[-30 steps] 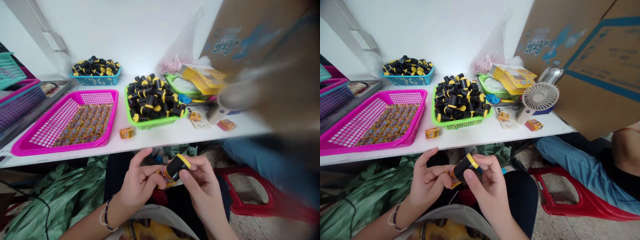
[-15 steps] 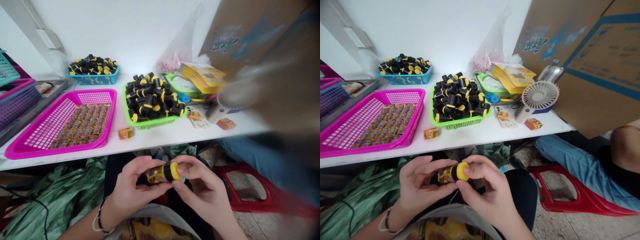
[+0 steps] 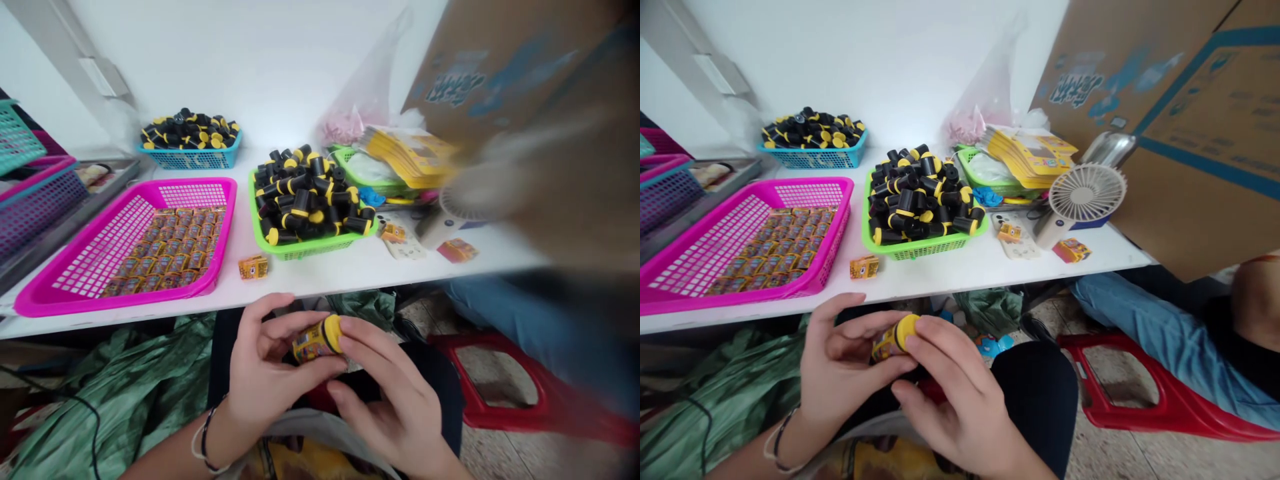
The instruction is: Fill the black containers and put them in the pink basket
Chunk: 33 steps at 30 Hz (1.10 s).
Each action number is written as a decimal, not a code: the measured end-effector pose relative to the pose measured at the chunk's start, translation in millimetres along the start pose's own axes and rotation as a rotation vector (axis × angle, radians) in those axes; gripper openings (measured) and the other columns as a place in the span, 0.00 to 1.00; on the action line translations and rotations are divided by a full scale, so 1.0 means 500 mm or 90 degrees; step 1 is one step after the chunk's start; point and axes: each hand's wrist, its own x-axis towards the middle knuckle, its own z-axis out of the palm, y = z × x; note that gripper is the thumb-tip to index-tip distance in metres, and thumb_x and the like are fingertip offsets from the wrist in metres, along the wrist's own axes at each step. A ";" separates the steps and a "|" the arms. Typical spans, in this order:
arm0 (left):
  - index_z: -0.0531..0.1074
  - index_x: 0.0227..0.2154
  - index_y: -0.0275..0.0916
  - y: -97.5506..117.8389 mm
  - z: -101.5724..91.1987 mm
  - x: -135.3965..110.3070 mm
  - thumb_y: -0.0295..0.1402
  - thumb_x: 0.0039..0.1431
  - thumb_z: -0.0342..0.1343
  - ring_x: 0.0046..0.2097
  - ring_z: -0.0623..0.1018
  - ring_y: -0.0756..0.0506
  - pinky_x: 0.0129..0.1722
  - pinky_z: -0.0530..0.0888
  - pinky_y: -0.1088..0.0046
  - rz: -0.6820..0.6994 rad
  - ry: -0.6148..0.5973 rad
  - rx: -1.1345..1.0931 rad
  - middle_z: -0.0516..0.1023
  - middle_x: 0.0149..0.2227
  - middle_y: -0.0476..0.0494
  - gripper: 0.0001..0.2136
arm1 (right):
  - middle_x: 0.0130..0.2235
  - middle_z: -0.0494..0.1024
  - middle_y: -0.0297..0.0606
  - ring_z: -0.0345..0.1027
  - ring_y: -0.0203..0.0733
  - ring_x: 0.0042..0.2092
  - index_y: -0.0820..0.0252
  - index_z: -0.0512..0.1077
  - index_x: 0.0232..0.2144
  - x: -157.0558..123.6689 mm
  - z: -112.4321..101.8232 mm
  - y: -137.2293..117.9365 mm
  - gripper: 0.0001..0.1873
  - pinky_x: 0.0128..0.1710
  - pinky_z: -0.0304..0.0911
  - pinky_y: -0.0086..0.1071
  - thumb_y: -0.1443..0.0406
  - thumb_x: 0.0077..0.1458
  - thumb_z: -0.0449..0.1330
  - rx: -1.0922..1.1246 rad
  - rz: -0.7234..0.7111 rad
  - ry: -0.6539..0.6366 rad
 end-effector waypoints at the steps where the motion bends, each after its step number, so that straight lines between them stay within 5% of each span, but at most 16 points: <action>1: 0.68 0.51 0.48 0.006 0.002 0.005 0.16 0.43 0.75 0.42 0.88 0.46 0.42 0.83 0.79 -0.055 -0.005 -0.036 0.88 0.42 0.50 0.35 | 0.57 0.76 0.48 0.70 0.44 0.61 0.64 0.69 0.59 -0.002 0.004 0.001 0.26 0.64 0.67 0.34 0.74 0.58 0.65 -0.005 -0.014 -0.008; 6: 0.67 0.46 0.42 0.023 -0.001 0.027 0.16 0.37 0.76 0.36 0.88 0.45 0.36 0.83 0.80 -0.245 -0.014 -0.172 0.89 0.36 0.44 0.34 | 0.56 0.77 0.48 0.72 0.46 0.60 0.62 0.69 0.57 0.001 0.023 0.013 0.28 0.62 0.71 0.36 0.75 0.55 0.67 0.016 -0.025 0.008; 11: 0.64 0.48 0.44 0.010 -0.009 0.033 0.18 0.38 0.77 0.39 0.86 0.49 0.39 0.81 0.80 -0.310 -0.046 -0.224 0.87 0.40 0.48 0.36 | 0.53 0.80 0.47 0.72 0.49 0.59 0.58 0.69 0.55 0.002 0.039 0.024 0.28 0.60 0.72 0.44 0.76 0.53 0.66 -0.014 -0.032 0.008; 13: 0.62 0.51 0.46 0.006 -0.010 0.034 0.23 0.42 0.77 0.39 0.85 0.50 0.39 0.80 0.79 -0.364 -0.130 -0.243 0.84 0.42 0.50 0.37 | 0.52 0.81 0.47 0.71 0.51 0.59 0.57 0.69 0.56 0.003 0.044 0.022 0.29 0.59 0.73 0.46 0.76 0.52 0.65 0.005 -0.022 0.006; 17: 0.57 0.57 0.46 0.005 -0.001 0.037 0.36 0.52 0.74 0.27 0.80 0.51 0.30 0.76 0.78 -0.499 -0.338 -0.253 0.78 0.29 0.55 0.36 | 0.52 0.79 0.46 0.69 0.51 0.60 0.60 0.65 0.61 0.007 0.039 0.008 0.37 0.57 0.74 0.43 0.76 0.49 0.63 0.041 0.004 -0.012; 27: 0.55 0.60 0.49 0.004 0.006 0.031 0.40 0.50 0.74 0.24 0.71 0.55 0.29 0.72 0.80 -0.491 -0.402 -0.282 0.73 0.30 0.56 0.40 | 0.49 0.81 0.42 0.71 0.53 0.55 0.54 0.67 0.54 -0.001 0.013 0.004 0.32 0.56 0.72 0.49 0.73 0.46 0.64 0.027 -0.032 -0.045; 33: 0.50 0.62 0.48 0.030 0.014 0.031 0.24 0.54 0.67 0.24 0.63 0.56 0.24 0.61 0.84 -0.405 -0.307 -0.130 0.67 0.26 0.61 0.39 | 0.46 0.81 0.42 0.70 0.54 0.53 0.56 0.70 0.53 0.021 -0.010 0.001 0.25 0.58 0.69 0.50 0.71 0.51 0.64 -0.143 -0.099 -0.080</action>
